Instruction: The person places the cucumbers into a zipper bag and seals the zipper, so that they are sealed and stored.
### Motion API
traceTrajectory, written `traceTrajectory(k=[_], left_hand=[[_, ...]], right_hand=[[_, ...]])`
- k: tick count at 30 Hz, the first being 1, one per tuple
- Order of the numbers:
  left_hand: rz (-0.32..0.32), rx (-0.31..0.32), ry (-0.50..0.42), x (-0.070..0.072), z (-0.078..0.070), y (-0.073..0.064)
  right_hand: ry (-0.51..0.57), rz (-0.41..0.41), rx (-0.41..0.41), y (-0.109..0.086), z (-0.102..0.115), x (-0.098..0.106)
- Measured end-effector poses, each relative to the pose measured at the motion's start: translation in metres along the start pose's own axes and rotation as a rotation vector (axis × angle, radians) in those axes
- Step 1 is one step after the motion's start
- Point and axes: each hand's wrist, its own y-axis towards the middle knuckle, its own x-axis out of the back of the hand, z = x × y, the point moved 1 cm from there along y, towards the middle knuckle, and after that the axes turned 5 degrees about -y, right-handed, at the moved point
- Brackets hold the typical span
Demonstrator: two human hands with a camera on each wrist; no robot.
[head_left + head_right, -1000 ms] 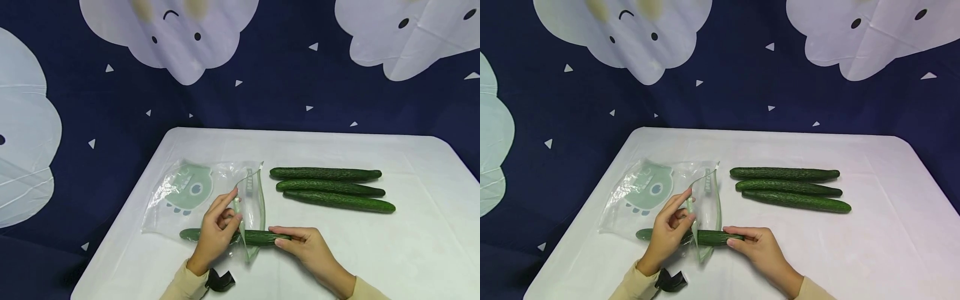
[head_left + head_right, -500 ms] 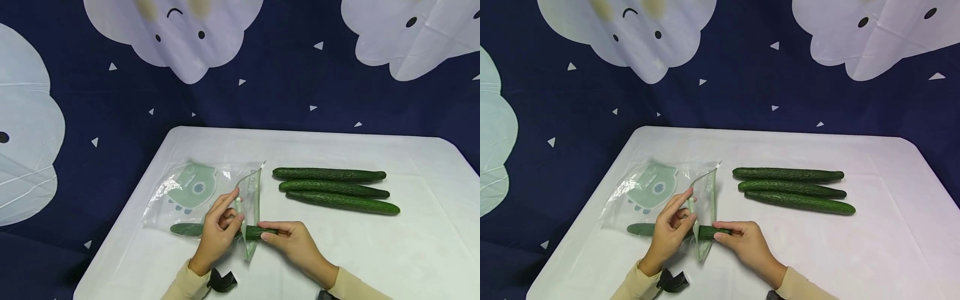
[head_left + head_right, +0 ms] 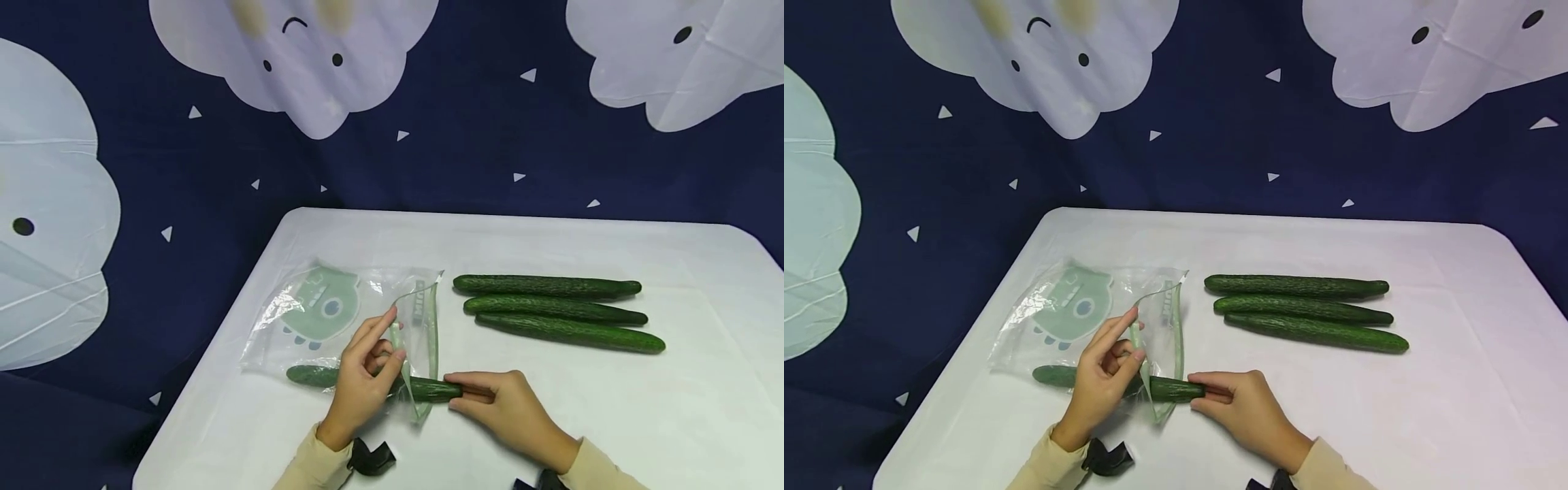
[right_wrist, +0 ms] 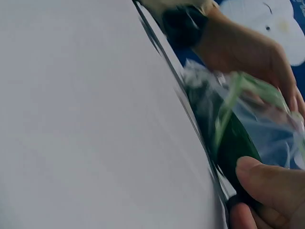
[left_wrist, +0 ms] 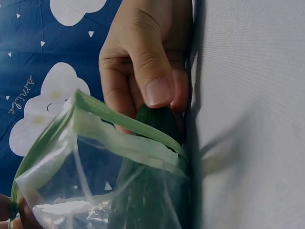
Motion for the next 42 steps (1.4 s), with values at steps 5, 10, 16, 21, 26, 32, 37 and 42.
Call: traceTrajectory(k=[5,10,16,21,26,32,37,42], left_hand=[[0.005,0.005,-0.005,-0.005,0.002,0.001],[0.020,0.021,0.002,-0.005,0.002,0.002],[0.023,0.031,0.004,-0.005,0.003,0.002],[0.031,0.029,-0.004,-0.004,0.005,0.001],[0.024,0.013,0.002,0.002,0.006,0.003],[0.015,0.002,-0.022,0.006,0.006,0.004],[0.002,0.019,-0.029,0.002,0.008,0.001],[-0.014,0.018,-0.038,0.002,0.008,-0.001]], right_hand=[[0.002,-0.018,-0.001,-0.005,-0.001,0.007],[-0.004,-0.070,0.093,-0.003,0.006,-0.005],[-0.027,-0.080,0.163,0.005,0.013,-0.015],[0.019,-0.007,0.093,0.011,0.010,-0.022],[-0.032,0.012,0.122,0.021,0.010,-0.031],[-0.212,0.049,0.250,0.026,0.009,-0.029],[-0.322,0.181,0.362,0.026,0.004,-0.014],[-0.336,0.255,0.379,0.031,-0.002,-0.007]])
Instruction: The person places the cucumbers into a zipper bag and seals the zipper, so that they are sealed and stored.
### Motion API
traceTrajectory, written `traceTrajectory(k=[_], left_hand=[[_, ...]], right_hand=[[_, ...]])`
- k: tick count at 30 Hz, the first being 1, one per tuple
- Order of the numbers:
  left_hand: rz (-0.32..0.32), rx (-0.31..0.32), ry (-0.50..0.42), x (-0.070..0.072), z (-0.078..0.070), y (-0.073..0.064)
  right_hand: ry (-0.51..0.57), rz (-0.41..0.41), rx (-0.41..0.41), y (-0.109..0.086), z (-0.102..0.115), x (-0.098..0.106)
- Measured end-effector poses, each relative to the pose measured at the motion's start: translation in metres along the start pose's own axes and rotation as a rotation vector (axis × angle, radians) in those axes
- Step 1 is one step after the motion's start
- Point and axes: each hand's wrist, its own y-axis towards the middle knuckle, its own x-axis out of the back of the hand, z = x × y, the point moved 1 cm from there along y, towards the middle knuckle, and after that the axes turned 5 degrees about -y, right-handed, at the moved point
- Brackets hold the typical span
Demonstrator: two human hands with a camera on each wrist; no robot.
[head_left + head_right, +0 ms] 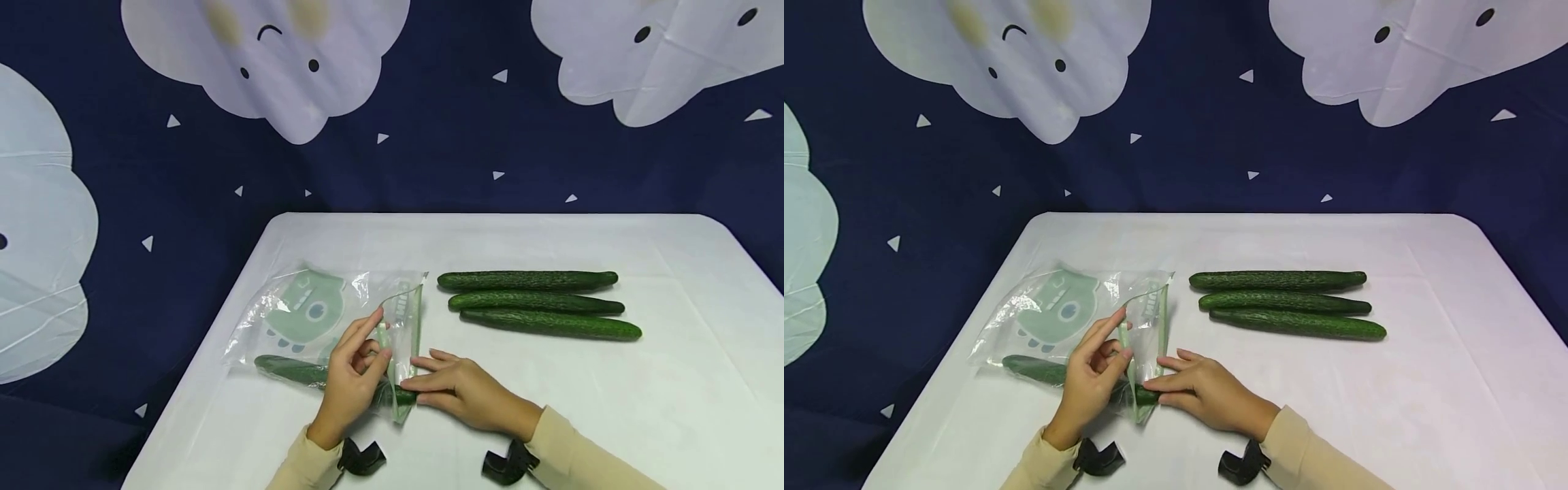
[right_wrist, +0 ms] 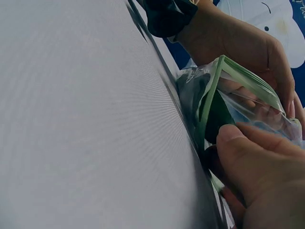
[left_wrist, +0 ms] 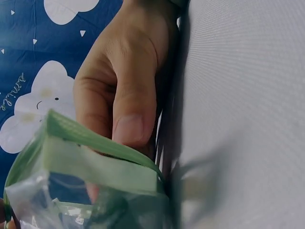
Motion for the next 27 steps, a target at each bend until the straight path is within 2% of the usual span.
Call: traceTrajectory(k=[4,13,16,19,23,27], left_hand=[[0.006,0.003,-0.013,0.000,0.000,0.001],[0.003,0.007,-0.022,0.000,-0.001,0.001],[0.007,0.015,-0.028,0.002,-0.002,0.000],[0.003,0.031,-0.031,0.003,-0.001,0.000],[-0.007,0.041,-0.027,0.004,0.001,0.000],[-0.004,0.045,-0.027,0.001,0.003,-0.003]], right_hand=[[-0.026,-0.054,-0.019,0.003,-0.006,-0.001],[-0.133,-0.260,0.012,0.017,-0.008,-0.009],[-0.134,-0.302,0.017,0.020,-0.007,-0.012],[-0.104,-0.300,0.031,0.019,-0.007,-0.012],[-0.005,-0.235,0.025,0.013,-0.008,-0.007],[0.026,-0.247,0.016,-0.006,-0.008,0.001]])
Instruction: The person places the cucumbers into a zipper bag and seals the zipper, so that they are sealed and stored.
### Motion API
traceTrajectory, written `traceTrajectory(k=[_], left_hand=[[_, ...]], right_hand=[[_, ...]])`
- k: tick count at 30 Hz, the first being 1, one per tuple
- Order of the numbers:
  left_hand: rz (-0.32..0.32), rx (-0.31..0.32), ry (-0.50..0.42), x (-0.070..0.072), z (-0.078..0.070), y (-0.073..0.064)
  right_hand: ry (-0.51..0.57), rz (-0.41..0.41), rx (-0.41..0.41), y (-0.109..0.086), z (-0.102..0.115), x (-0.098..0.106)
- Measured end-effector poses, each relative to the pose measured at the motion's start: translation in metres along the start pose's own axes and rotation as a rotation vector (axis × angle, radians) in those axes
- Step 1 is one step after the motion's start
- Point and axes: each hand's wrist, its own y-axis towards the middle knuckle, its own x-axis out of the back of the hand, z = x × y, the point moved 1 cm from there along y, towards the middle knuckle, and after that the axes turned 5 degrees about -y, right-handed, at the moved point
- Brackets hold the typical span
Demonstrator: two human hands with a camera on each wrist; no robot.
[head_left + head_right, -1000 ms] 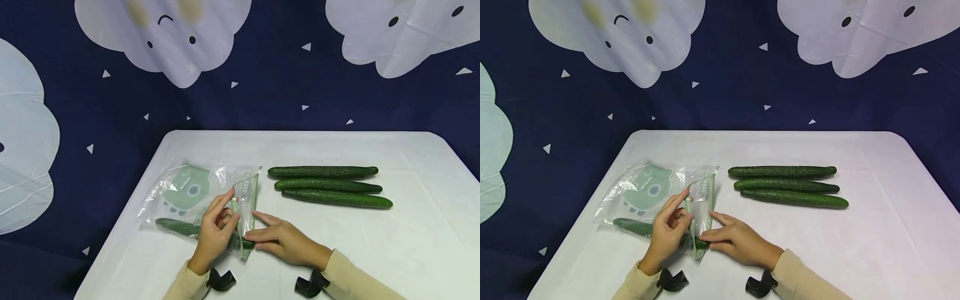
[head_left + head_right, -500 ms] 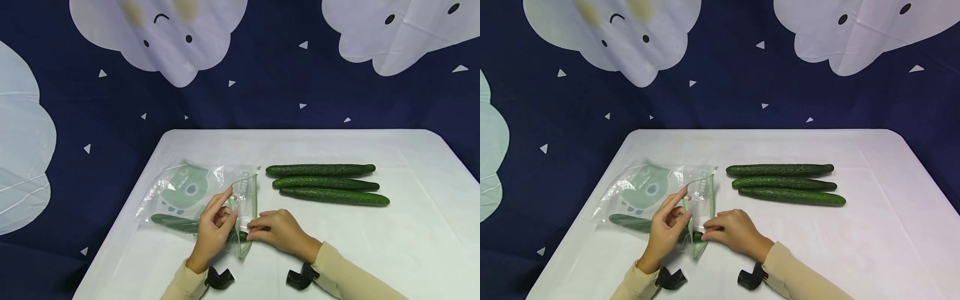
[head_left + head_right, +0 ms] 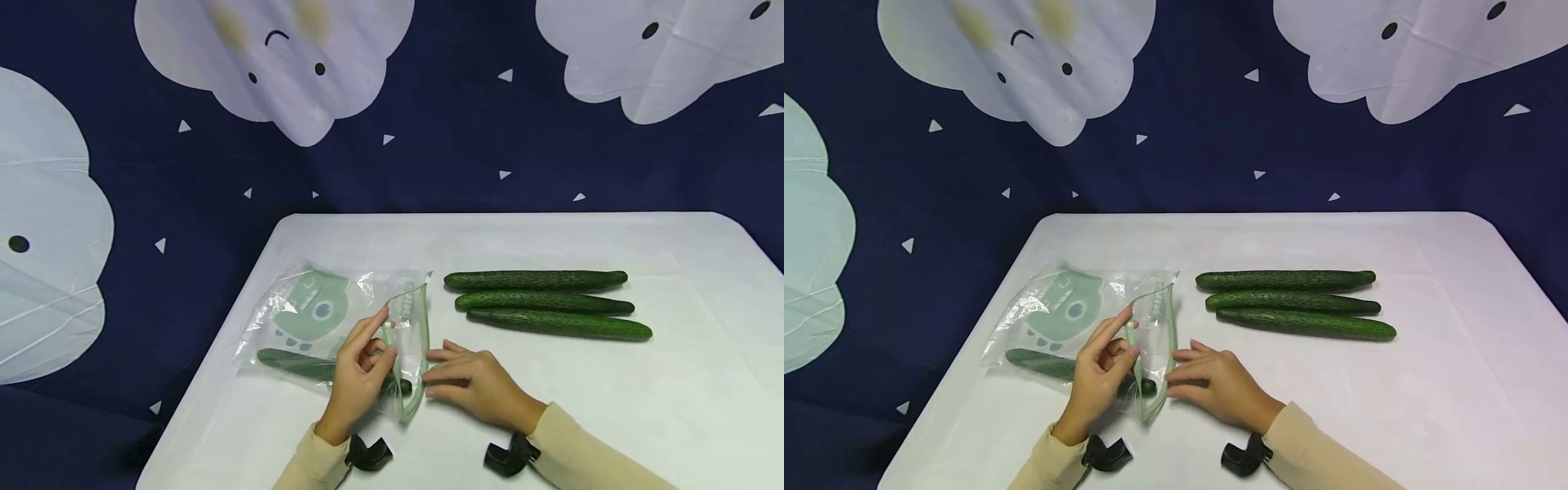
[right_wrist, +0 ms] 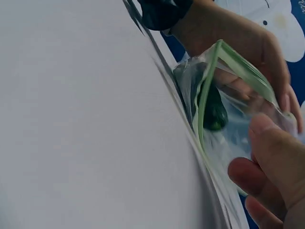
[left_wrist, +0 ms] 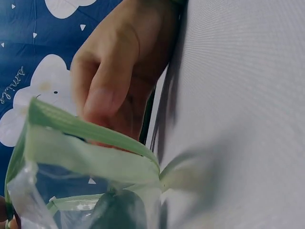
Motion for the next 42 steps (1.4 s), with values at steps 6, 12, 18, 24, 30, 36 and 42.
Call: traceTrajectory(k=[6,12,18,24,30,36,42], left_hand=[[0.005,-0.010,0.013,-0.005,0.000,-0.004],[0.004,-0.041,0.041,-0.001,-0.002,0.000],[0.010,-0.056,0.056,0.000,-0.001,0.000],[0.009,-0.060,0.068,0.000,-0.001,0.001],[0.008,-0.067,0.060,-0.002,-0.002,0.005],[0.009,-0.058,0.051,-0.003,-0.003,0.008],[-0.002,-0.051,0.041,-0.001,-0.005,0.004]], right_hand=[[-0.044,-0.144,-0.041,-0.036,-0.010,0.036],[-0.097,-0.300,-0.236,-0.064,-0.026,0.088],[-0.258,-0.477,-0.480,-0.092,-0.031,0.144],[-0.367,-0.566,-0.533,-0.107,-0.049,0.182],[-0.346,-0.402,-0.637,-0.122,-0.075,0.193],[-0.385,-0.193,-0.651,-0.132,-0.081,0.196],[-0.343,-0.172,-0.618,-0.133,-0.082,0.201]])
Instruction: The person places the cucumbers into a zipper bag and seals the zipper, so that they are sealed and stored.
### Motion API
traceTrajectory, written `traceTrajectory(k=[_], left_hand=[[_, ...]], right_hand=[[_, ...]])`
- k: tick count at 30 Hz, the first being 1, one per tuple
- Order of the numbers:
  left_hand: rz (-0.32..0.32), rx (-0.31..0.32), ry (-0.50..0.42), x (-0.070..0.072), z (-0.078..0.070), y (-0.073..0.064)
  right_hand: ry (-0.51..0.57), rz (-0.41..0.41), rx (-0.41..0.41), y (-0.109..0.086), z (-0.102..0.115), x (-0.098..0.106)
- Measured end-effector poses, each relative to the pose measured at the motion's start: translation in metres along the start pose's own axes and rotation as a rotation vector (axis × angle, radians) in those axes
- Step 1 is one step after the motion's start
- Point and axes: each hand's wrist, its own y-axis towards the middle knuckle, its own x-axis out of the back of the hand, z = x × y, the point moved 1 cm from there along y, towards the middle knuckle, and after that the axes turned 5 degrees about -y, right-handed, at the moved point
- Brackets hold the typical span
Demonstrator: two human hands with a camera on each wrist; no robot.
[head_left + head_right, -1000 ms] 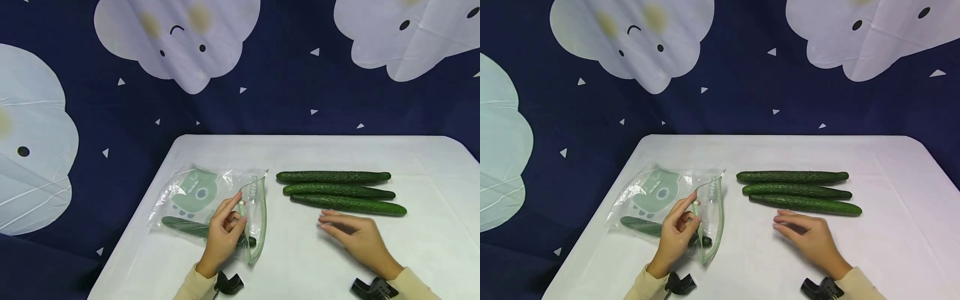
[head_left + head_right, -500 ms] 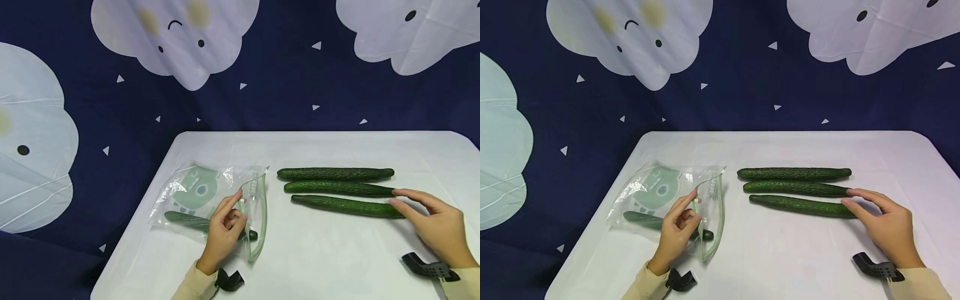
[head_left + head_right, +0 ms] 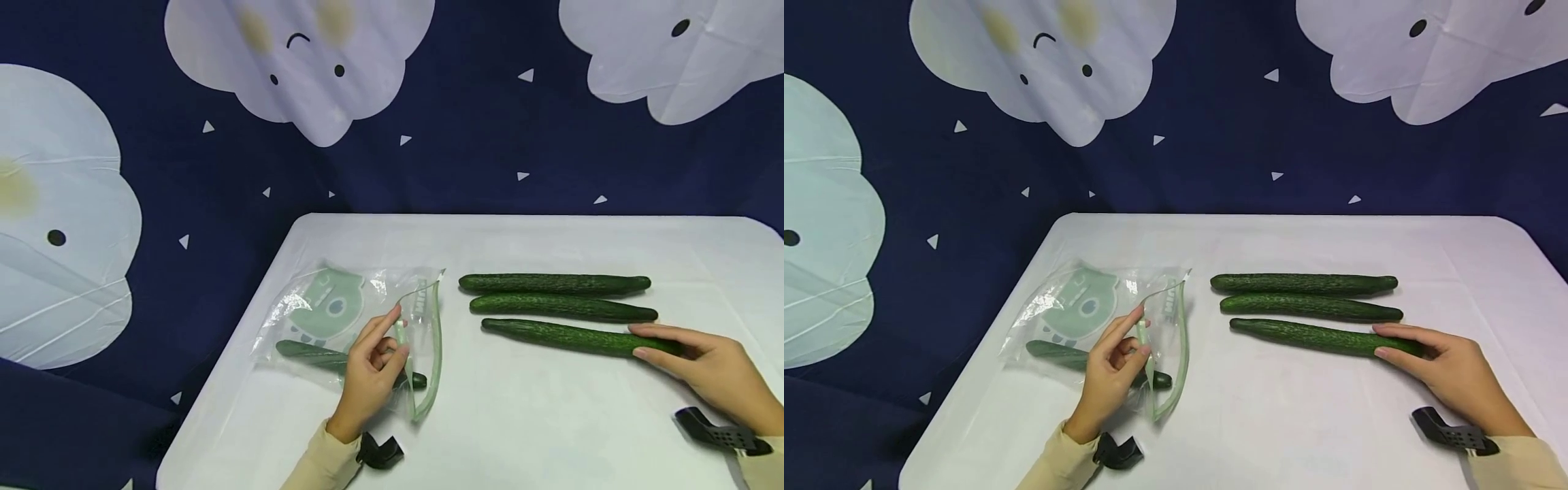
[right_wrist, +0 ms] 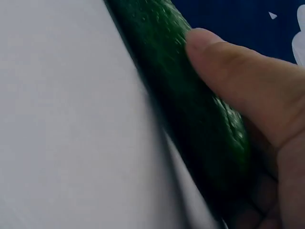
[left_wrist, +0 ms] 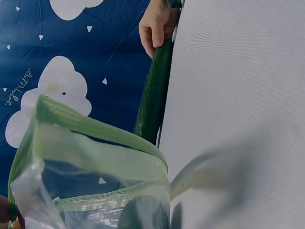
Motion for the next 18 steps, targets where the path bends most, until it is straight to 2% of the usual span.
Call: traceTrajectory(k=[6,12,18], left_hand=[[0.003,0.002,-0.008,-0.002,0.001,0.000],[0.009,0.007,-0.014,-0.002,0.002,0.000],[0.005,0.015,-0.003,0.000,0.003,-0.001]], right_hand=[[-0.078,0.061,-0.016,-0.002,-0.004,0.010],[-0.091,0.028,0.032,-0.003,-0.004,0.004],[-0.087,0.018,0.022,-0.001,0.000,-0.001]])
